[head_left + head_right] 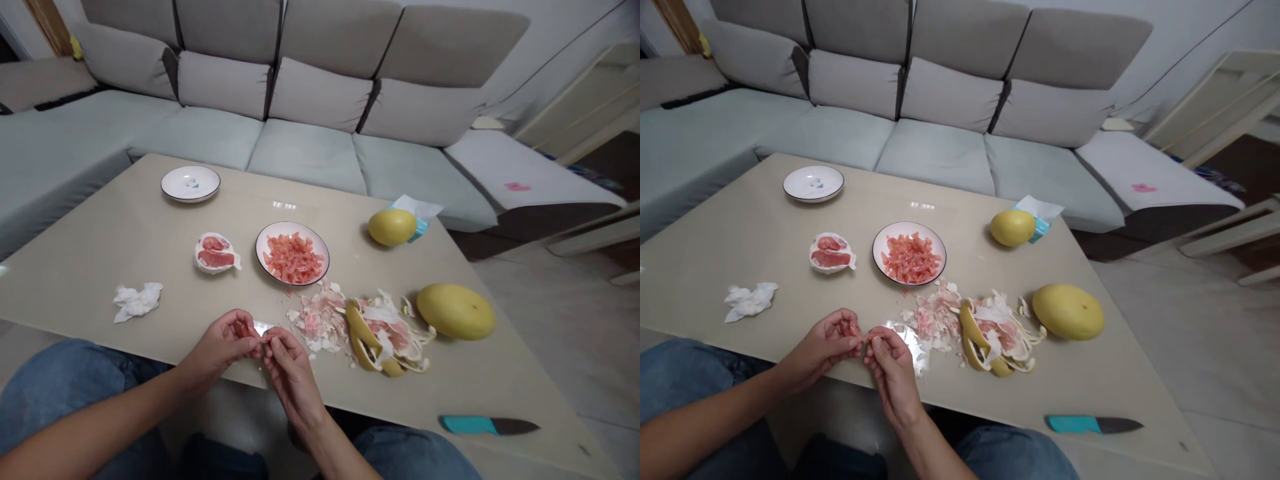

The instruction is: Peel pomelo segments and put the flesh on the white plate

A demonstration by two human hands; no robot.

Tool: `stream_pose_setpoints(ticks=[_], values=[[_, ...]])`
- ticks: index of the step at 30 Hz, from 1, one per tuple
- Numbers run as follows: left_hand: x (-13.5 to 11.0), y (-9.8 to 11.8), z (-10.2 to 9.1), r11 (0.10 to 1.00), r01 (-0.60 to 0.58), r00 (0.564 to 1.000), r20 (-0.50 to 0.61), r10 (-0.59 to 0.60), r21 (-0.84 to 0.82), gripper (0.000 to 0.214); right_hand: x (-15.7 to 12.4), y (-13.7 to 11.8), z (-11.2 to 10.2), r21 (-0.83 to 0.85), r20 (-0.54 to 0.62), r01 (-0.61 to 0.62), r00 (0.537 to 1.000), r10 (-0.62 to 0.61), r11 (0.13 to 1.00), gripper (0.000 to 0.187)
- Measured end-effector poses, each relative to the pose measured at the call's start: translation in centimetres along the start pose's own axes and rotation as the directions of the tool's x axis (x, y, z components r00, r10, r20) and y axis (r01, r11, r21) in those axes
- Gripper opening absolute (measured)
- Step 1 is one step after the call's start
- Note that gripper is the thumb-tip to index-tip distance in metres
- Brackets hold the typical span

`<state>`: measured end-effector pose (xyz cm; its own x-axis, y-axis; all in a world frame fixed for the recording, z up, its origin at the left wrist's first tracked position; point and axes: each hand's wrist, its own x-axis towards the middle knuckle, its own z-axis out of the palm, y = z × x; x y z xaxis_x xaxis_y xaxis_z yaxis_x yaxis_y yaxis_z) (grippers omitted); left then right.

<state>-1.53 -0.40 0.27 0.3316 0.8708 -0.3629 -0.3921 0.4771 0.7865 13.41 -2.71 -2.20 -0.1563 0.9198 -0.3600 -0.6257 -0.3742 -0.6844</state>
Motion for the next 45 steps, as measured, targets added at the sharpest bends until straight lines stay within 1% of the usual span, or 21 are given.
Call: stream_pose_setpoints(ticks=[2, 6, 10, 12, 14, 16, 18, 20, 21, 22, 25, 27, 30, 31, 32, 34, 35, 36, 38, 40, 45], values=[[-0.1, 0.0, 0.0, 0.999, 0.017, 0.999, 0.034, -0.016, -0.034, 0.028, -0.1, 0.0, 0.0, 0.007, 0.013, -0.015, 1.000, 0.015, 1.000, 0.023], [-0.1, 0.2, 0.0, 0.999, 0.017, 0.994, 0.113, -0.013, -0.030, 0.024, -0.2, -0.3, 0.0, 0.018, 0.028, -0.031, 0.999, 0.030, 0.999, 0.021], [-0.2, 0.4, 0.0, 1.000, 0.000, 0.992, 0.126, 0.002, -0.015, 0.024, 0.0, -1.4, -0.3, -0.005, -0.027, 0.014, 1.000, -0.014, 1.000, 0.021], [-0.2, 0.6, 0.1, 1.000, -0.013, 0.993, 0.114, 0.011, 0.013, 0.023, 0.2, -2.2, -0.7, -0.082, -0.035, 0.071, 0.997, -0.075, 0.994, 0.022], [-0.2, 0.8, 0.2, 0.999, -0.011, 0.996, 0.087, 0.007, 0.053, 0.022, 0.5, -3.3, -1.0, -0.243, -0.013, 0.144, 0.988, -0.151, 0.959, 0.023], [-0.2, 1.0, 0.3, 0.997, 0.003, 0.999, 0.049, -0.007, 0.083, 0.022, 1.3, -4.5, -1.3, -0.455, 0.013, 0.225, 0.969, -0.246, 0.861, 0.023], [-0.2, 1.2, 0.3, 0.996, 0.012, 1.000, 0.009, -0.013, 0.090, 0.023, 2.7, -5.8, -1.5, -0.652, 0.045, 0.310, 0.927, -0.373, 0.692, 0.024], [-0.1, 1.3, 0.1, 0.996, 0.016, 1.000, -0.016, -0.014, 0.087, 0.024, 4.9, -7.3, -1.7, -0.790, 0.113, 0.389, 0.852, -0.511, 0.474, 0.024], [0.0, 1.3, -0.1, 0.996, 0.017, 1.000, -0.021, -0.015, 0.085, 0.024, 6.1, -8.0, -1.8, -0.840, 0.152, 0.415, 0.798, -0.583, 0.350, 0.022], [0.0, 1.3, -0.2, 0.996, 0.019, 1.000, -0.023, -0.017, 0.083, 0.024, 7.3, -8.7, -1.9, -0.872, 0.206, 0.429, 0.758, -0.619, 0.235, 0.021], [0.2, 1.2, -0.6, 0.996, 0.034, 0.999, -0.022, -0.032, 0.085, 0.022, 9.9, -10.4, -1.9, -0.882, 0.275, 0.450, 0.732, -0.623, 0.139, 0.023], [0.2, 1.3, -0.7, 0.994, 0.036, 0.999, -0.031, -0.034, 0.099, 0.022, 10.0, -10.9, -1.8, -0.880, 0.299, 0.461, 0.724, -0.622, 0.113, 0.025], [0.1, 1.6, -0.6, 0.988, 0.004, 0.999, -0.037, 0.002, 0.155, 0.022, 7.4, -10.4, -1.4, -0.878, 0.335, 0.473, 0.719, -0.609, 0.075, 0.023], [0.1, 1.7, -0.5, 0.984, -0.009, 0.999, -0.032, 0.015, 0.180, 0.021, 6.0, -9.9, -1.2, -0.879, 0.344, 0.470, 0.741, -0.576, 0.079, 0.021], [0.0, 1.8, -0.4, 0.979, -0.019, 0.999, -0.025, 0.024, 0.203, 0.022, 4.6, -9.3, -1.0, -0.882, 0.346, 0.460, 0.779, -0.523, 0.102, 0.020], [-0.1, 1.7, -0.3, 0.973, -0.026, 0.999, -0.013, 0.030, 0.231, 0.022, 2.0, -7.8, -0.7, -0.872, 0.346, 0.443, 0.858, -0.379, 0.208, 0.017], [-0.1, 1.6, -0.2, 0.972, -0.023, 1.000, -0.012, 0.027, 0.235, 0.023, 1.0, -7.0, -0.5, -0.858, 0.357, 0.439, 0.884, -0.302, 0.267, 0.016], [-0.1, 1.5, -0.2, 0.972, -0.022, 1.000, -0.010, 0.025, 0.235, 0.024, 0.2, -6.2, -0.5, -0.845, 0.360, 0.432, 0.896, -0.260, 0.315, 0.015], [-0.2, 1.2, -0.1, 0.973, -0.028, 1.000, -0.006, 0.030, 0.230, 0.025, -0.7, -4.8, -0.4, -0.824, 0.364, 0.427, 0.903, -0.229, 0.371, 0.017], [-0.1, 0.9, 0.0, 0.972, -0.034, 0.999, -0.002, 0.036, 0.232, 0.025, -0.8, -3.8, -0.3, -0.815, 0.369, 0.440, 0.895, -0.249, 0.377, 0.017], [0.1, 0.4, 0.2, 0.975, -0.025, 0.999, 0.046, 0.016, 0.220, 0.027, -0.5, -3.1, -0.5, -0.823, 0.393, 0.490, 0.857, -0.333, 0.289, 0.006]])
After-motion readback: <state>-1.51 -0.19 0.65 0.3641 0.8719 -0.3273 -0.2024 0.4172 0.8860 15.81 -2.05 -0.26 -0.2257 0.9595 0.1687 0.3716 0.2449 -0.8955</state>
